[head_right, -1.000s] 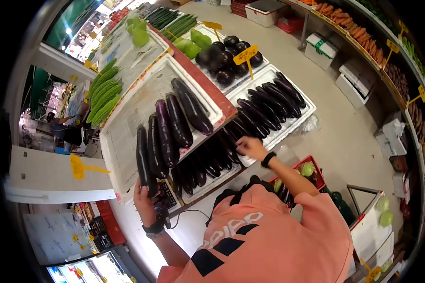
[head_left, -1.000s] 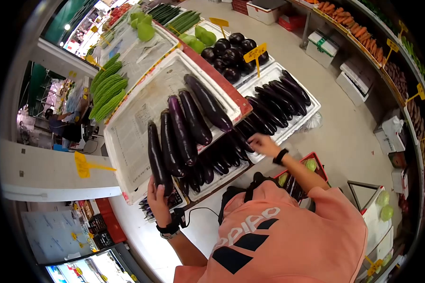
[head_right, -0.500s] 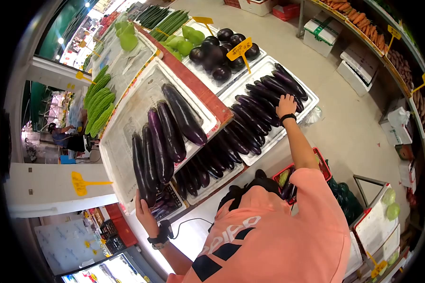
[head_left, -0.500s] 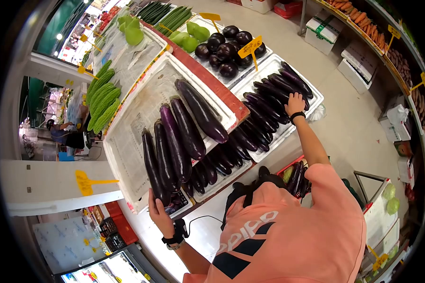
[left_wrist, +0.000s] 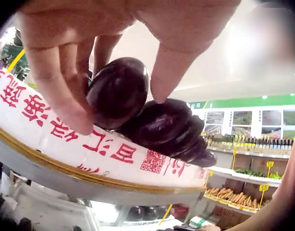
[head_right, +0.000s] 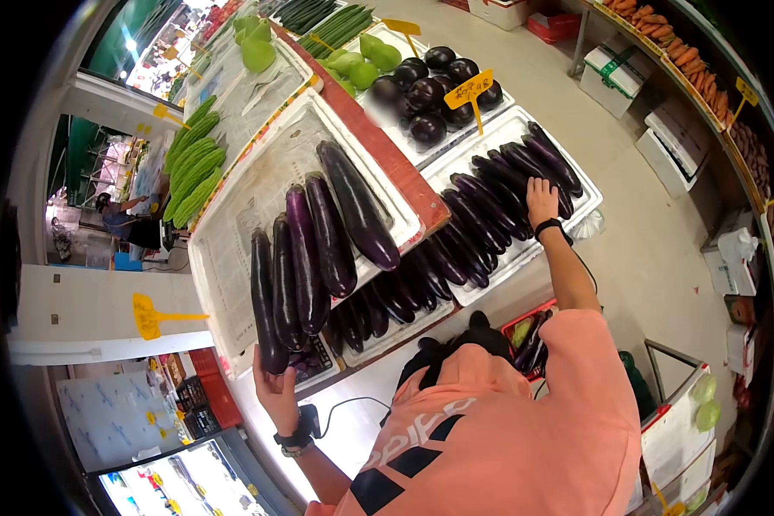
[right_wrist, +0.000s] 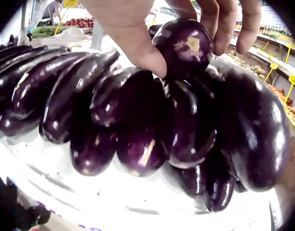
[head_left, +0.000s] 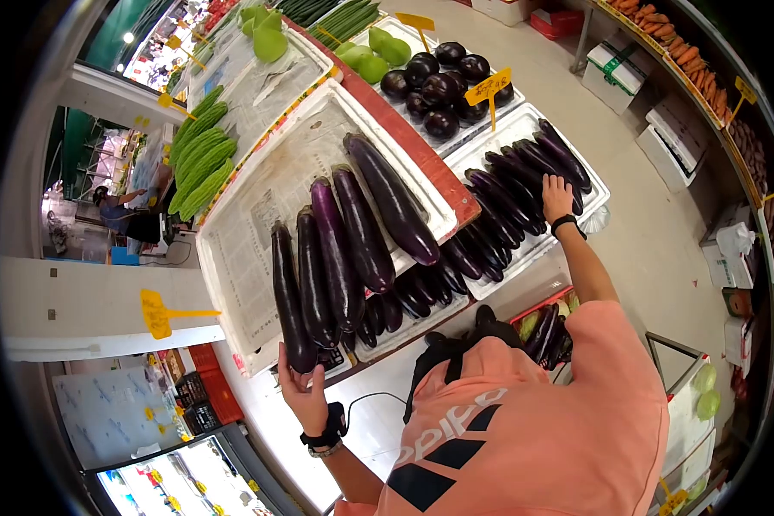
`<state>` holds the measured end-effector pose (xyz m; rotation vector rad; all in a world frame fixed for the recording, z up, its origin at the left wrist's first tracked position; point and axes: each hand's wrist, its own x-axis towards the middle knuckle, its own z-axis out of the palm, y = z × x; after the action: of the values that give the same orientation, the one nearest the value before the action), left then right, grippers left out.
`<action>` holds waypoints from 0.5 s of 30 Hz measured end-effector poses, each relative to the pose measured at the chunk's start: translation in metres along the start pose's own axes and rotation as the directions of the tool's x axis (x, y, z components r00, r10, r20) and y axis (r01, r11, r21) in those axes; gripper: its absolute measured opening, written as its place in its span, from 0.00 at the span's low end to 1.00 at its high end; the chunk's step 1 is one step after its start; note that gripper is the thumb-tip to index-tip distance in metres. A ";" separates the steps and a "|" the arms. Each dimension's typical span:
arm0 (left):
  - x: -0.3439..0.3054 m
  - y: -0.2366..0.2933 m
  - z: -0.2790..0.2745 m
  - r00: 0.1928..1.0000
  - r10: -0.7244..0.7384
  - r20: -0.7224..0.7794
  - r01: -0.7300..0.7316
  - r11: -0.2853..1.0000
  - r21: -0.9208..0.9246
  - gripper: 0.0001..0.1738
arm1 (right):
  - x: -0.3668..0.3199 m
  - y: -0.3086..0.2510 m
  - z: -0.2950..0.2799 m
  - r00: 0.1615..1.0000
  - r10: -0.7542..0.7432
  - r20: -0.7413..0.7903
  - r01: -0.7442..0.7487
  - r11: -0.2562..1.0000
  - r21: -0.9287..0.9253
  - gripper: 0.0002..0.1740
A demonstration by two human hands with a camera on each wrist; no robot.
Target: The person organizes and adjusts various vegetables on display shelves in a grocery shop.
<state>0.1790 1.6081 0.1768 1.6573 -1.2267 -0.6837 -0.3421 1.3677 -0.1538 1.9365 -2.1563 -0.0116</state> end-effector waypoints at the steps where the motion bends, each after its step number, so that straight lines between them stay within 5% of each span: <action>1: 0.000 -0.002 0.001 1.000 -0.013 -0.018 0.012 1.000 -0.010 0.40 | 0.002 0.001 -0.005 1.000 0.003 -0.029 -0.001 0.998 0.067 0.34; 3: 0.002 -0.003 0.003 0.998 -0.040 -0.049 0.039 0.999 -0.030 0.42 | 0.003 0.000 -0.002 0.998 0.023 -0.051 -0.008 0.962 0.272 0.36; 7: 0.007 -0.004 0.008 0.998 0.064 -0.026 -0.062 0.997 0.053 0.42 | 0.005 -0.012 -0.006 0.978 0.137 0.160 -0.209 0.694 0.689 0.39; 12: 0.014 0.009 0.008 0.990 0.144 -0.002 -0.138 0.950 0.281 0.42 | 0.006 -0.034 0.013 0.952 0.257 0.168 -0.303 0.692 0.656 0.40; 15: 0.012 0.004 0.004 0.996 0.085 0.013 -0.086 0.962 0.260 0.43 | 0.011 -0.036 0.023 0.950 0.292 0.110 -0.292 0.709 0.642 0.37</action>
<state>0.1779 1.5951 0.1794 1.8045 -1.4297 -0.4856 -0.3120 1.3489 -0.1806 1.8321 -2.6826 0.9250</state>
